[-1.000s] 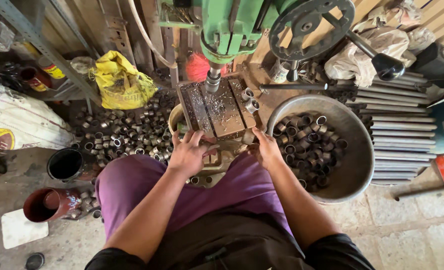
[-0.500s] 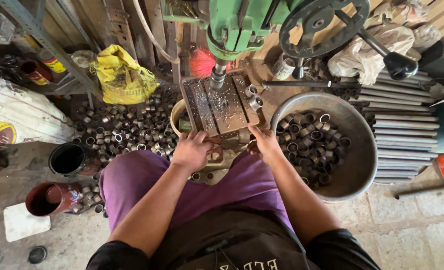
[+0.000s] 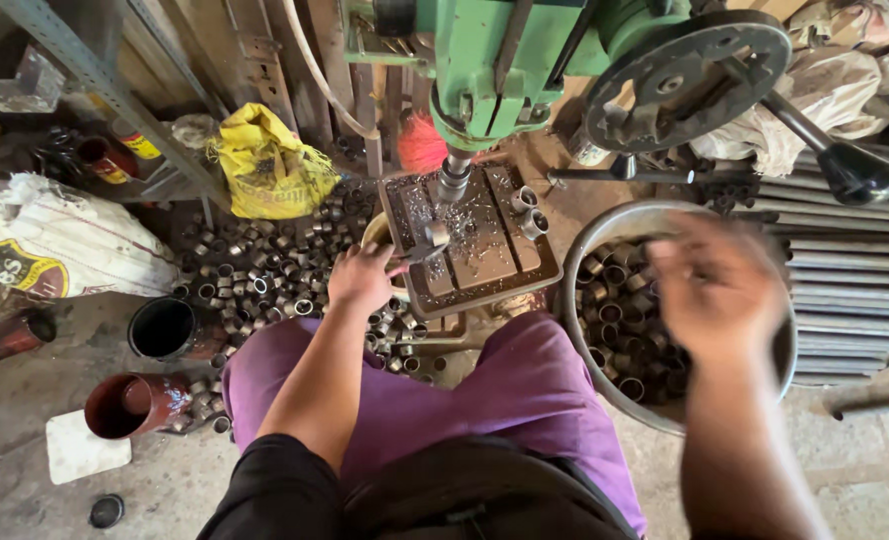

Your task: The person operates a green drill press to drill holes into small cylindrical metal parts. They pick up a part from a large metal basin, place it under the drill bit, and use the handwheel to lower the drill. After drilling, they remove the part and place it into a tray on the machine table.

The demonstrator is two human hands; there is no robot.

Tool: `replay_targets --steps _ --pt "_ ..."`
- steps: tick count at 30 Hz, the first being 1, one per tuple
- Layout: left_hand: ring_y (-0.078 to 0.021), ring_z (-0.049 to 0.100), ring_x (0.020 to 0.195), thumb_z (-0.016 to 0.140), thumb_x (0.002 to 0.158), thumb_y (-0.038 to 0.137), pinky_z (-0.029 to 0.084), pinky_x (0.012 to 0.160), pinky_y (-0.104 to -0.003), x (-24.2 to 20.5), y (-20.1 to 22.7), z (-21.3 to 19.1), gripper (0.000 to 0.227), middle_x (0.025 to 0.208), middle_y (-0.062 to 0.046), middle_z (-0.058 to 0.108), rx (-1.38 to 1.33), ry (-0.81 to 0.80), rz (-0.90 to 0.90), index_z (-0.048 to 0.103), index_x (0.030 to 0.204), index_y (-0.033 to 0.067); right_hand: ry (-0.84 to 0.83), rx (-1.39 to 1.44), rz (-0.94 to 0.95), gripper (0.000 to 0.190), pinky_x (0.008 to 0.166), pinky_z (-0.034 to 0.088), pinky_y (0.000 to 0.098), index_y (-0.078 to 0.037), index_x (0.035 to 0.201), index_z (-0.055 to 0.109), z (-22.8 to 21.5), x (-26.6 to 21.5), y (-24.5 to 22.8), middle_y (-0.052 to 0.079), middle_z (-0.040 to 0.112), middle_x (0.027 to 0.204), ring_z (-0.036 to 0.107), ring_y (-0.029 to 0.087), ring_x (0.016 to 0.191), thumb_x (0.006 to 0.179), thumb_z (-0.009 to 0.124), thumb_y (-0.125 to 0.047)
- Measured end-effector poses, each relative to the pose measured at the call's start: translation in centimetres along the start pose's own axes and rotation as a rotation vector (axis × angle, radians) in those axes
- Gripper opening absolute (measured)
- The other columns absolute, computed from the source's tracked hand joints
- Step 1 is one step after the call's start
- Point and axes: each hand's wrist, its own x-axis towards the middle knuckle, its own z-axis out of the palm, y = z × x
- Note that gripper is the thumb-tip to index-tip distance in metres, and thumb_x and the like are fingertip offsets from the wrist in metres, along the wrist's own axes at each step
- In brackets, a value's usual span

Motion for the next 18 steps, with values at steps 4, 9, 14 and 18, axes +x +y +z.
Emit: replay_targets --steps 4,9,14,18 --pt "-0.0232 0.062 0.115 0.056 0.097 0.052 0.05 0.1 -0.042 1.1 -0.8 2.0 0.043 0.123 0.0 0.066 -0.052 -0.027 -0.066 0.065 0.129 0.0255 0.059 0.224 0.223 0.02 0.056 0.046 0.0277 0.0 0.112 0.072 -4.4 5.8 3.0 0.007 0.072 0.083 0.059 0.01 0.058 0.099 0.072 -0.015" --pt "-0.0243 0.063 0.109 0.06 0.094 0.059 0.05 0.093 -0.043 1.7 -0.8 2.7 0.048 0.114 -0.002 0.068 -0.048 0.115 -0.014 0.069 0.125 0.0242 -0.088 0.035 0.267 0.026 0.061 0.048 0.0282 0.001 0.123 0.067 -4.8 10.3 4.3 0.008 0.07 0.093 0.062 0.012 0.07 0.101 0.072 -0.013" --pt "-0.0247 0.065 0.105 0.065 0.092 0.057 0.051 0.091 -0.043 1.5 -0.4 2.8 0.042 0.11 0.001 0.07 -0.092 0.166 -0.002 0.072 0.118 0.0241 -0.291 -0.171 0.46 0.033 0.059 0.049 0.0292 0.0 0.129 0.066 -3.5 10.4 1.3 0.01 0.07 0.095 0.064 0.015 0.073 0.099 0.075 -0.012" --pt "-0.0254 0.065 0.103 0.067 0.09 0.055 0.051 0.09 -0.043 1.2 -0.3 2.3 0.041 0.108 0.001 0.069 -0.118 0.136 -0.03 0.072 0.118 0.0248 -0.373 -0.017 0.565 0.031 0.064 0.051 0.0267 -0.003 0.135 0.066 -1.6 8.9 1.5 0.01 0.073 0.093 0.069 0.013 0.076 0.105 0.069 -0.01"
